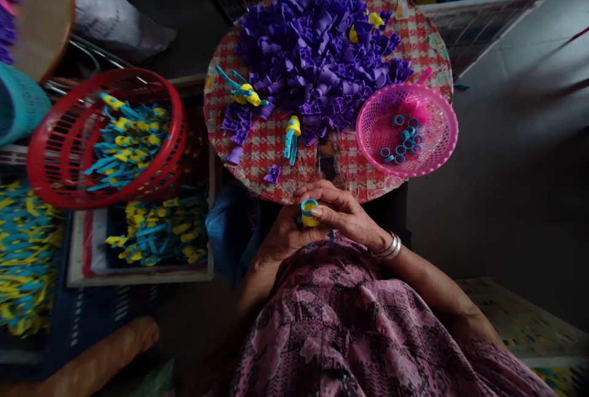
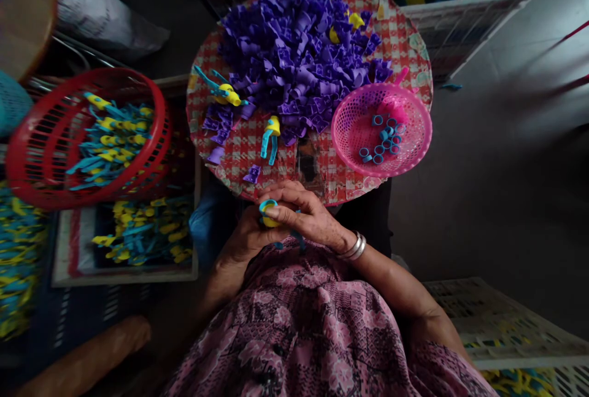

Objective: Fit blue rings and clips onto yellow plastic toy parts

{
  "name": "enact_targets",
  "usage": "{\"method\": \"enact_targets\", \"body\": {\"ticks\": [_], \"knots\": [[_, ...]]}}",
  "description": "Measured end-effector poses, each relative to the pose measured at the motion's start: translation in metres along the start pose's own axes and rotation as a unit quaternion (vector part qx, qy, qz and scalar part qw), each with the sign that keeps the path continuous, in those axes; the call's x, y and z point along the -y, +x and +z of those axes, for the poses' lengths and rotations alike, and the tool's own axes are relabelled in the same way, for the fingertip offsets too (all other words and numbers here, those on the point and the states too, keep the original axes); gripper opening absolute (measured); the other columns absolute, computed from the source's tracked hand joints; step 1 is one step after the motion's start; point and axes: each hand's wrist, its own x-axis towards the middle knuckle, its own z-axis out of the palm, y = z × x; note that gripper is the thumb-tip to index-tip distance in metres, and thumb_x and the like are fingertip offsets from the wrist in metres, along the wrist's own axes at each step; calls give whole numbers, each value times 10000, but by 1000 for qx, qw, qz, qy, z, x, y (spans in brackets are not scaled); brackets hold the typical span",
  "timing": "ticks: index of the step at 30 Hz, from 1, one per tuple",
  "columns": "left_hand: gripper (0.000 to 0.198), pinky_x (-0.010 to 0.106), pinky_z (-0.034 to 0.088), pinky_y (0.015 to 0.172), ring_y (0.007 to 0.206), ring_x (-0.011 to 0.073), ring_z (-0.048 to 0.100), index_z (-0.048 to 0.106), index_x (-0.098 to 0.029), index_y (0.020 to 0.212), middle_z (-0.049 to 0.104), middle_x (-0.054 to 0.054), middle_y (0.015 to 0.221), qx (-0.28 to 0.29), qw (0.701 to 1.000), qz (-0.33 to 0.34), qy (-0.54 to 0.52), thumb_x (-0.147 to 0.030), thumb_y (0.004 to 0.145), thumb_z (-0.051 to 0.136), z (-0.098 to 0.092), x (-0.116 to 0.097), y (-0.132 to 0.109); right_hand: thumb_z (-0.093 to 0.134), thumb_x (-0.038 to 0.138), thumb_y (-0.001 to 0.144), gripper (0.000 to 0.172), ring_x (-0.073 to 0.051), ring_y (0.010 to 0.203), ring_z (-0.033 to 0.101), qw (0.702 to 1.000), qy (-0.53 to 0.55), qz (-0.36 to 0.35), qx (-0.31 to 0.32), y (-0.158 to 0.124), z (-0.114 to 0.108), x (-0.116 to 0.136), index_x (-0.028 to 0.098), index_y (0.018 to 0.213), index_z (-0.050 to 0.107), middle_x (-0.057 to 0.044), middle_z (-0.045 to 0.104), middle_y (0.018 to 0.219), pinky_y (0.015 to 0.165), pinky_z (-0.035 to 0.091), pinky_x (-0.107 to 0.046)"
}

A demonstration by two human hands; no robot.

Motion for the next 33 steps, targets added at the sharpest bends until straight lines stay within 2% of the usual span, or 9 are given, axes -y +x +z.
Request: {"method": "enact_targets", "body": {"ticks": [3,7,11,15,18,22,28,30,33], "knots": [[448,357,642,831,958,278,769,830,-173,1114,800,67,993,-9,999,-31,27,-418,757,944,0,0,-1,767,576,971,280,-262,1206,680,999,12,-4,-40,-2,7,-3,322,1076,818,-60,739,1215,1094,568,-476],[441,316,615,767,897,254,760,838,-170,1098,815,41,945,-75,993,-8,92,-418,744,924,6,-8,0,827,556,931,291,-236,1153,676,995,-12,-17,-95,-3,16,-8,287,1038,796,-46,743,1158,1034,550,-422],[434,321,617,789,905,253,763,839,-169,1086,841,54,1010,-71,993,10,92,-418,738,911,9,-16,2,824,577,930,327,-224,1088,663,988,-65,-34,-139,-5,21,-11,267,1028,779,-45,758,1105,995,525,-410],[442,342,619,876,979,262,765,839,-177,1114,837,66,1102,-26,999,-17,27,-408,749,934,4,-13,2,782,649,938,438,-236,1131,662,991,-73,-22,-112,-6,17,-7,277,1169,775,-57,745,1170,1052,533,-434],[419,337,617,845,897,238,753,835,-167,1046,814,55,988,3,999,-35,-26,-414,732,962,0,-5,1,656,663,1022,467,-257,1250,651,998,-43,-23,-51,-6,9,0,293,1281,775,-69,732,1279,1166,500,-485],[403,347,634,826,884,242,745,815,-182,961,767,45,889,25,998,-27,-55,-425,689,986,0,0,2,639,617,1042,374,-293,1281,660,1000,-16,-17,-15,-4,6,5,321,1164,831,-74,747,1274,1193,502,-531],[405,377,652,850,958,272,760,832,-198,1021,786,71,987,20,999,-40,-18,-464,741,953,2,-6,-1,748,650,950,346,-286,1190,682,997,11,9,-74,-4,18,0,317,1019,810,-70,747,1164,1122,564,-513],[432,361,642,818,938,266,756,831,-190,1055,794,75,1000,6,999,-43,0,-455,736,952,3,-8,-1,761,627,949,343,-273,1176,684,995,2,9,-98,-6,22,-1,291,1009,794,-71,750,1144,1104,567,-489],[407,314,599,718,837,235,720,810,-171,999,776,58,907,-35,997,-40,54,-422,710,949,6,-11,-2,774,561,962,305,-257,1149,685,989,-43,-17,-139,-9,28,-4,260,1010,782,-74,767,1133,1091,550,-469]]}}
